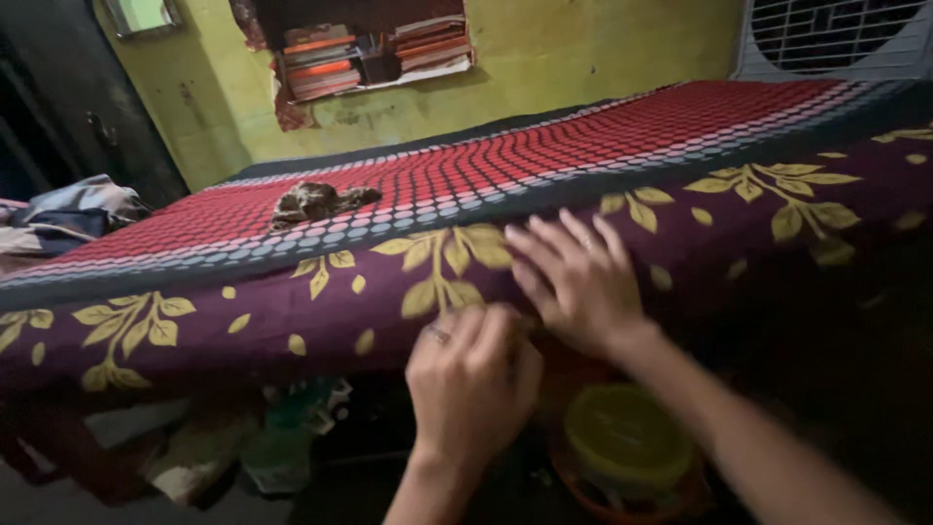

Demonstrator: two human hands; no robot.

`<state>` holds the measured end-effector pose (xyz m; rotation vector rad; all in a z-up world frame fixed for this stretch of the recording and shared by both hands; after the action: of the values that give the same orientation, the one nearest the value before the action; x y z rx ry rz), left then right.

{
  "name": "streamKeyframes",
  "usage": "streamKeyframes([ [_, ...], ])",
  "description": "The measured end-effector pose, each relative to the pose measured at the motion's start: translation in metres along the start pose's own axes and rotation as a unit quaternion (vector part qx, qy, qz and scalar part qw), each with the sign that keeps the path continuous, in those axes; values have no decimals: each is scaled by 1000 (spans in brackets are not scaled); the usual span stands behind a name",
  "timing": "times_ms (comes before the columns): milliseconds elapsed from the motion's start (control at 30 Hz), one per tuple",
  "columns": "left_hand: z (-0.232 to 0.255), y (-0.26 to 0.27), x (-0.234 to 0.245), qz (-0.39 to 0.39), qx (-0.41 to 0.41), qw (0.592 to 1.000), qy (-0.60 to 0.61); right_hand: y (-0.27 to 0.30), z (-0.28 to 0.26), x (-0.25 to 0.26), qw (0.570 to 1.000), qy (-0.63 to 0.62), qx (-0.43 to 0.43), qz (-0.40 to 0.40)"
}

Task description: The person wipes a large patterned fabric surface with a cloth, moving across different sections and smoothing the material. The person also folds and adjusts a second patterned fabric along the edge of the surface.

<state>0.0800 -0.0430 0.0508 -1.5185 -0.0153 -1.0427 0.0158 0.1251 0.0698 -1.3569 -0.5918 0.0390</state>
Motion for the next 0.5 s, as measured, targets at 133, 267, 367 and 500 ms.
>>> streamKeyframes([
  [133,-35,-37,-14,204,-81,971,-94,37,-12,-6,999,40,2,27],
  [267,-53,-41,-44,159,-47,978,-127,20,-9,0,994,25,-69,-77],
  [367,-61,-37,-50,113,-25,989,-97,-9,2,-1,959,-40,-198,-201],
  [500,-90,-46,-20,89,-69,992,52,-40,-7,-37,978,17,-120,-172],
])
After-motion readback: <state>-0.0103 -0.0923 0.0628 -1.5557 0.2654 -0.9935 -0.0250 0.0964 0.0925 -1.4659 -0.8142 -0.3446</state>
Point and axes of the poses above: each hand's wrist, its own y-axis away from the middle knuckle, its own x-axis out of the back of the hand, z = x × y, the point moved 1 cm from there along -y, towards the middle knuckle, and after that the axes turned 3 degrees about -x, right-handed, at the moved point
